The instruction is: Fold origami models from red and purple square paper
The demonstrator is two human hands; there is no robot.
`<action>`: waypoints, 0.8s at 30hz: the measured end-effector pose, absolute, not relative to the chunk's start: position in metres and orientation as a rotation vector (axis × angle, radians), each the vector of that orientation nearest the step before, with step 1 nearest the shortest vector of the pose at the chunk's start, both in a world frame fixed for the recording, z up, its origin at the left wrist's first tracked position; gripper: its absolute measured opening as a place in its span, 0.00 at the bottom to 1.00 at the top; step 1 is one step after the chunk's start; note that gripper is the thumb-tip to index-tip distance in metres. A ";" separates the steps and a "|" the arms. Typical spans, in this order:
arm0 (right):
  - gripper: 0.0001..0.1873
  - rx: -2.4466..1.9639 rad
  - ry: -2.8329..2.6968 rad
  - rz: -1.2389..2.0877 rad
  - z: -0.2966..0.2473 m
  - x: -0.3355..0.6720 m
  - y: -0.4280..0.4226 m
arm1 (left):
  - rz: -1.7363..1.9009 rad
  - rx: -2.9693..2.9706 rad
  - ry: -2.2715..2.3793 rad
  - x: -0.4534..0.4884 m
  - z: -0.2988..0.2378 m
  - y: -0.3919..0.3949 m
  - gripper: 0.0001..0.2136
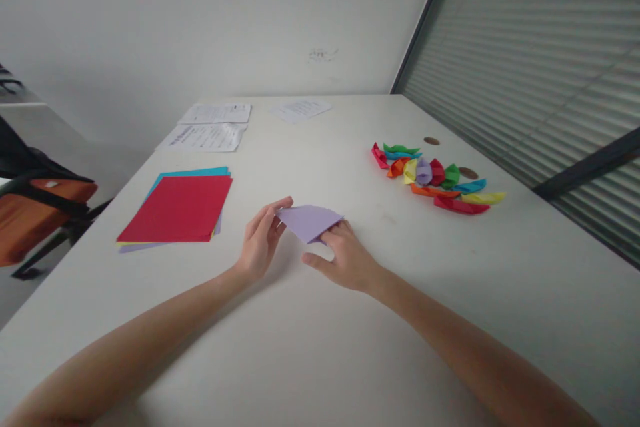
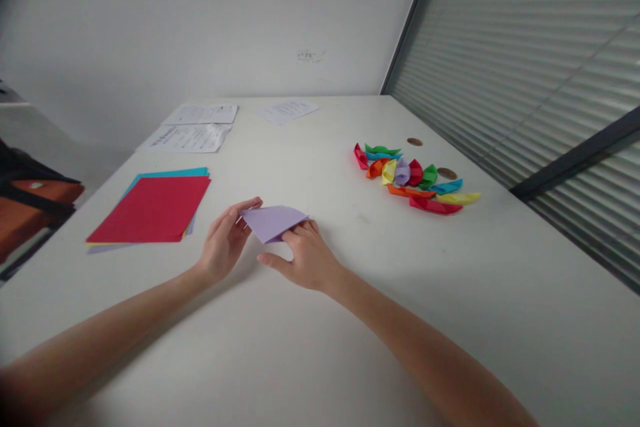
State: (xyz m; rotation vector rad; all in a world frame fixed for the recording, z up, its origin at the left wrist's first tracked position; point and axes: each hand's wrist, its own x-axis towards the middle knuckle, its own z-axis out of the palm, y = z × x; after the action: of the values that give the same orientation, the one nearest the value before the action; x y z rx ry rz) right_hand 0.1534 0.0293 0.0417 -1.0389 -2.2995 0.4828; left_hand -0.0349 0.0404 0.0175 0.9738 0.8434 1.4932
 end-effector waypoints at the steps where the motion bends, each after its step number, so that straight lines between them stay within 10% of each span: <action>1: 0.28 -0.997 -2.330 0.496 0.041 0.153 0.028 | 1.498 0.968 0.847 -0.034 0.018 0.039 0.13; 24: 0.35 -0.740 -2.407 0.488 0.017 0.156 0.028 | 1.275 0.896 0.716 -0.026 0.022 0.026 0.16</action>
State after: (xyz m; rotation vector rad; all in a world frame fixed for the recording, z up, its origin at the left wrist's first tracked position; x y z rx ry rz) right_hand 0.1558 0.0280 0.0175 -0.7403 -2.4073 0.4883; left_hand -0.0263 0.0262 0.0218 0.8964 0.7165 1.2748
